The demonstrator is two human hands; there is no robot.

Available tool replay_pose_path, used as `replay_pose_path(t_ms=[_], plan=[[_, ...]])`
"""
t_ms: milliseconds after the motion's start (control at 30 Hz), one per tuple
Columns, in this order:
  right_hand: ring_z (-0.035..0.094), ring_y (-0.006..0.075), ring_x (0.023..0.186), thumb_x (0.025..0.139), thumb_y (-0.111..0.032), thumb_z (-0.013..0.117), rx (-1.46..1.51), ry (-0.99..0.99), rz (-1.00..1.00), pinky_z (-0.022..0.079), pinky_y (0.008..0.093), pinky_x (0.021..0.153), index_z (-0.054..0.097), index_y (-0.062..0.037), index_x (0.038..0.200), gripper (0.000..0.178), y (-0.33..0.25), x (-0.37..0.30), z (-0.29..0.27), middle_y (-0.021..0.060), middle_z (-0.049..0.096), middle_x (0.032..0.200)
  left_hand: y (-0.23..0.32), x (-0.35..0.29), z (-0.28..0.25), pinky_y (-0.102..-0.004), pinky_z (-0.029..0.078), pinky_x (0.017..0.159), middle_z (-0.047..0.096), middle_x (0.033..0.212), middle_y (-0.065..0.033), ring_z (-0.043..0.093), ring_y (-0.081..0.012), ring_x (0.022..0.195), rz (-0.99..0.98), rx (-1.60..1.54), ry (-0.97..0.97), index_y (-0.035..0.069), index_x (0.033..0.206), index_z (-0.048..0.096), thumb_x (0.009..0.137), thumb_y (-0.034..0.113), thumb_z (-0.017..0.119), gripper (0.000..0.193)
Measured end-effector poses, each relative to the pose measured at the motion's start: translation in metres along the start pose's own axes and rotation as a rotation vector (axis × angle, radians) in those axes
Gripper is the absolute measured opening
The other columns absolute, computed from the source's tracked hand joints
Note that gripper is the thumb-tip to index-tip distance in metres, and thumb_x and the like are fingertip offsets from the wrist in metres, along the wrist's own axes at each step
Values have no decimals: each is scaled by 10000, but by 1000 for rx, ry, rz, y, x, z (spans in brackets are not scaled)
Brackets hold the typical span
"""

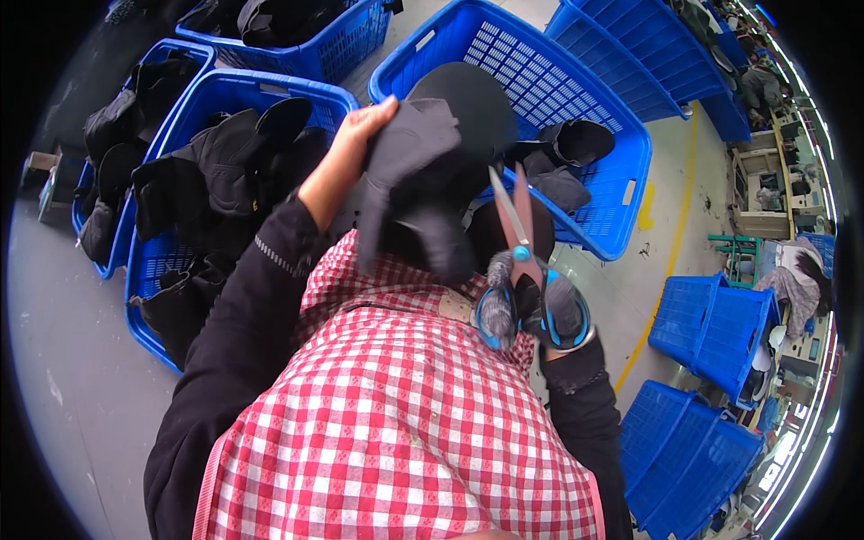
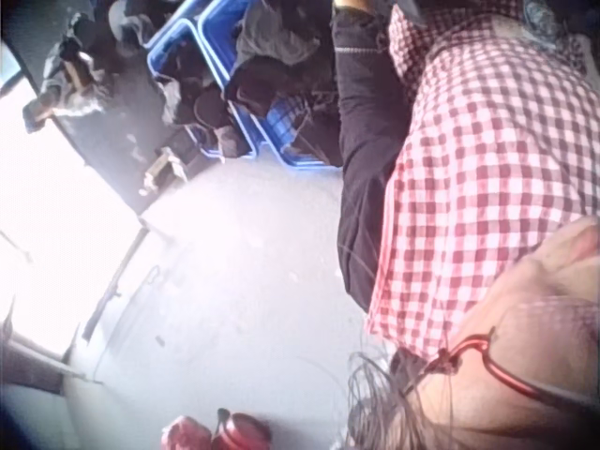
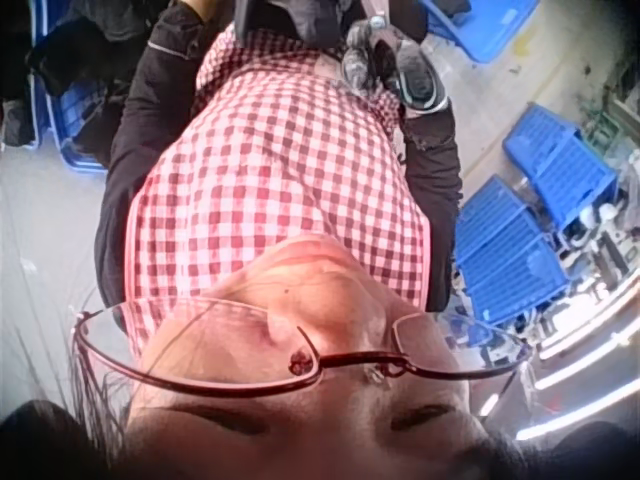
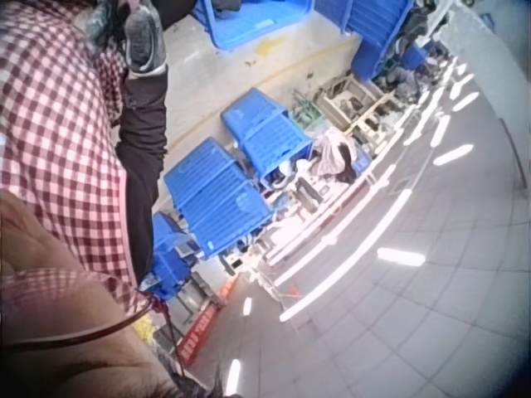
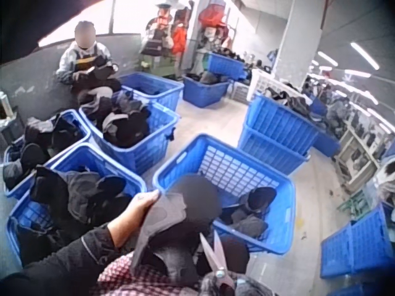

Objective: The person sits on the floor and uses scissors to trim excess fabric and threads from black fabric pieces. They pick up each piece from a blue basket, cut along edges, and place the trimmed pieces back into the basket.

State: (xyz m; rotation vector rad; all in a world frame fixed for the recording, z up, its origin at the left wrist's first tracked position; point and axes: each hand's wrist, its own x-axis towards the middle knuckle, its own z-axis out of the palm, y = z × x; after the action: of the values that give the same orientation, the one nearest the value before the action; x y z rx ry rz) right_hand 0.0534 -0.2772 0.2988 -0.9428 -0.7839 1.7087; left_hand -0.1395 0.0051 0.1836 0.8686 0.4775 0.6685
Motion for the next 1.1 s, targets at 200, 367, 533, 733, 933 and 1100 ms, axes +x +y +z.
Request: replay_pose_path(t_ms=[200,367,533,733,933,1100], plan=[[660,109,824,895,-466,795,-517,-77,237,546,273,709,657,-64,1306,592,-42,6,-18,33,717,1002,24,56,1,-231,523,754,737,911,15,670,-81,808,-18,514,-383,41,1055,793,1019,482,648,466],[665,85,753,909,-560,750,-933,-175,370,536,260,628,677,-93,1263,590,-63,31,-17,6,704,875,34,67,40,-267,542,772,739,866,-48,695,-122,800,-142,898,-490,35,1015,801,920,620,710,600],[636,80,701,977,-449,700,-1062,-257,405,517,256,618,680,-87,1224,438,-84,56,-24,-7,682,799,39,70,66,-291,573,768,759,901,-82,717,-167,832,-136,1042,-623,-4,1060,796,902,604,740,630],[666,167,802,984,-207,708,-1005,-258,462,550,333,718,691,-70,1186,245,-90,59,-9,54,689,945,45,63,63,-325,572,838,764,992,-82,700,-156,922,-257,837,-635,-34,1118,765,914,468,786,543],[651,123,759,952,-385,761,-869,-443,198,520,284,660,657,-65,1240,443,-76,46,-10,76,735,988,39,65,59,-336,546,727,750,882,-63,677,-137,806,-205,722,-657,-27,1044,782,912,507,784,550],[665,176,747,883,-466,824,-296,370,-207,546,298,606,544,-73,1201,578,-7,42,-18,67,652,911,7,71,58,-404,527,772,718,863,-105,674,-236,850,42,1013,-650,3,935,754,939,625,677,627]])
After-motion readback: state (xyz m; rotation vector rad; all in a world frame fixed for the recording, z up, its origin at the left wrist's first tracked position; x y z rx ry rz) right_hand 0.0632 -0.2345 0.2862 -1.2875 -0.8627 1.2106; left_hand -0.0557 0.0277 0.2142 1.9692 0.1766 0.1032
